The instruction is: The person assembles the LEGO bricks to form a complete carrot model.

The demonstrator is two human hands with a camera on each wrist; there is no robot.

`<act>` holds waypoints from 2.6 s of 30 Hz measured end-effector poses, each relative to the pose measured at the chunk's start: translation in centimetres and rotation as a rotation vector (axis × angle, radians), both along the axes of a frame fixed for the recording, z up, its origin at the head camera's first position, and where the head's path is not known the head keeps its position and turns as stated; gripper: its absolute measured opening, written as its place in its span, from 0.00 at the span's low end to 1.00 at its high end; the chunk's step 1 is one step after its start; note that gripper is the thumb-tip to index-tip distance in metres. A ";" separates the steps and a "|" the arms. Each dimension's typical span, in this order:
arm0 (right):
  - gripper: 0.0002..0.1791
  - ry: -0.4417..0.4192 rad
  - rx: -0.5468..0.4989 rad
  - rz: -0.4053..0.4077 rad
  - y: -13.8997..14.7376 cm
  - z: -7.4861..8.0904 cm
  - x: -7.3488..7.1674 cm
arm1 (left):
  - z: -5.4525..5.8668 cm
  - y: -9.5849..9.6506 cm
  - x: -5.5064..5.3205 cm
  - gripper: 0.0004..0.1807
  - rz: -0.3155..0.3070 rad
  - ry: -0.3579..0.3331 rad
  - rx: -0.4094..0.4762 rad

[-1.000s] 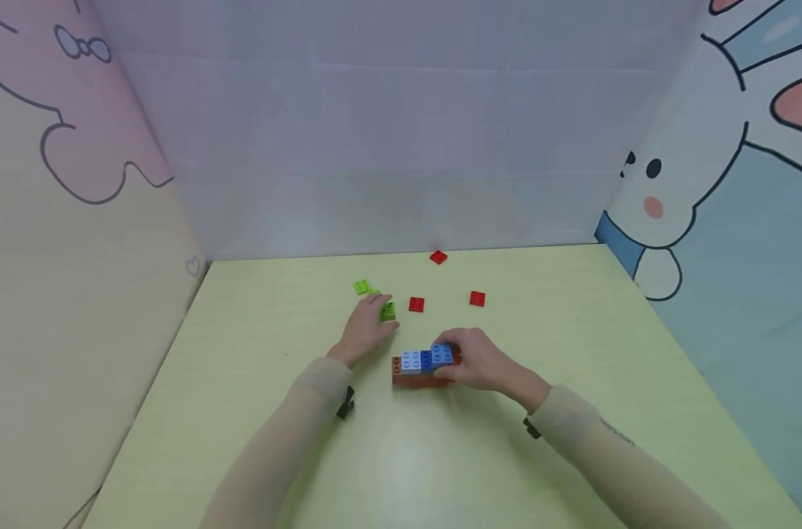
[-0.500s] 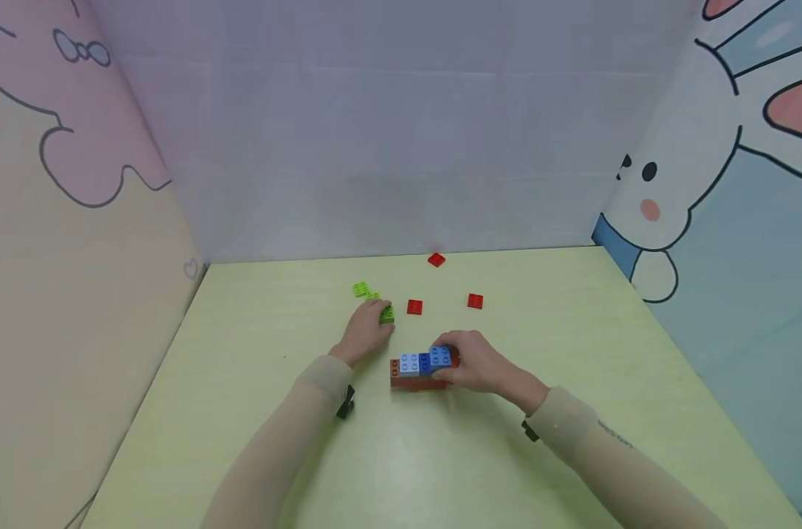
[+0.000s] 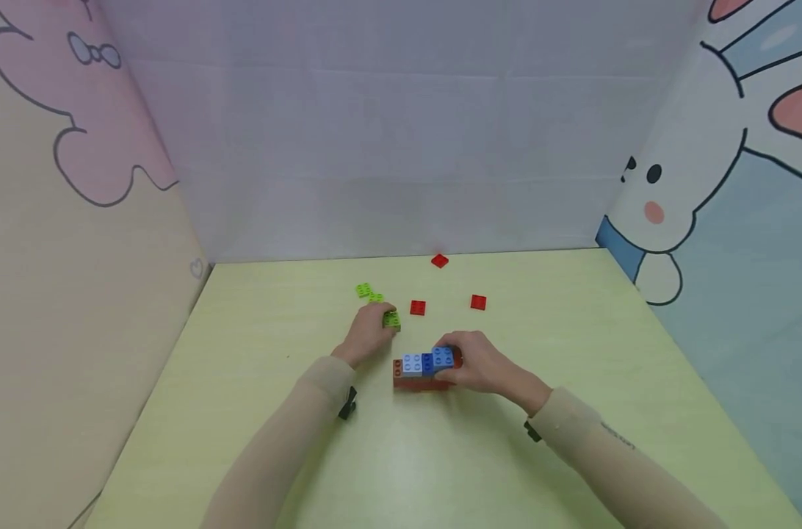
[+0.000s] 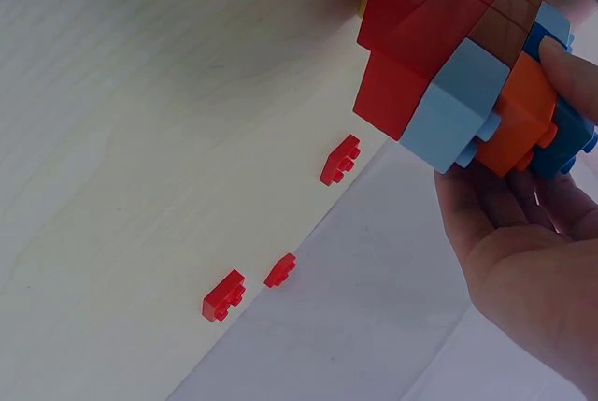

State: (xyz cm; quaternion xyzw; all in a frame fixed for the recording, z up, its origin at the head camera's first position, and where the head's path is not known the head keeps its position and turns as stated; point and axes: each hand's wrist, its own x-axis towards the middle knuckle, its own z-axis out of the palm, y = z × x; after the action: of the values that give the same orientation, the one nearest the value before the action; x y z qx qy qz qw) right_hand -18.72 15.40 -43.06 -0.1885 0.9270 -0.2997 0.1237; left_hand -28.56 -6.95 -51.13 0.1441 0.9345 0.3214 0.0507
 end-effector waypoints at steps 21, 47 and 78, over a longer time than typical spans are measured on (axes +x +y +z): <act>0.23 0.007 -0.001 0.017 0.3 0.0 -0.3 | 5.6 0.4 3.7 0.20 -0.122 0.074 0.062; 0.21 0.026 -0.038 0.060 0.3 0.2 -0.3 | 6.3 0.5 8.4 0.18 -0.275 0.105 0.290; 0.21 0.026 -0.050 0.044 0.3 -0.2 -0.3 | 6.7 0.9 8.6 0.18 -0.375 0.049 0.223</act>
State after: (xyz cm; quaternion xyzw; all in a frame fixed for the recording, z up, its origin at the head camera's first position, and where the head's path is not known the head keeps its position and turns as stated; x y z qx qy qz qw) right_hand -19.00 15.69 -43.31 -0.2156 0.9165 -0.3174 0.1135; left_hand -19.95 -6.04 -44.45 0.3278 0.8510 0.4042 0.0706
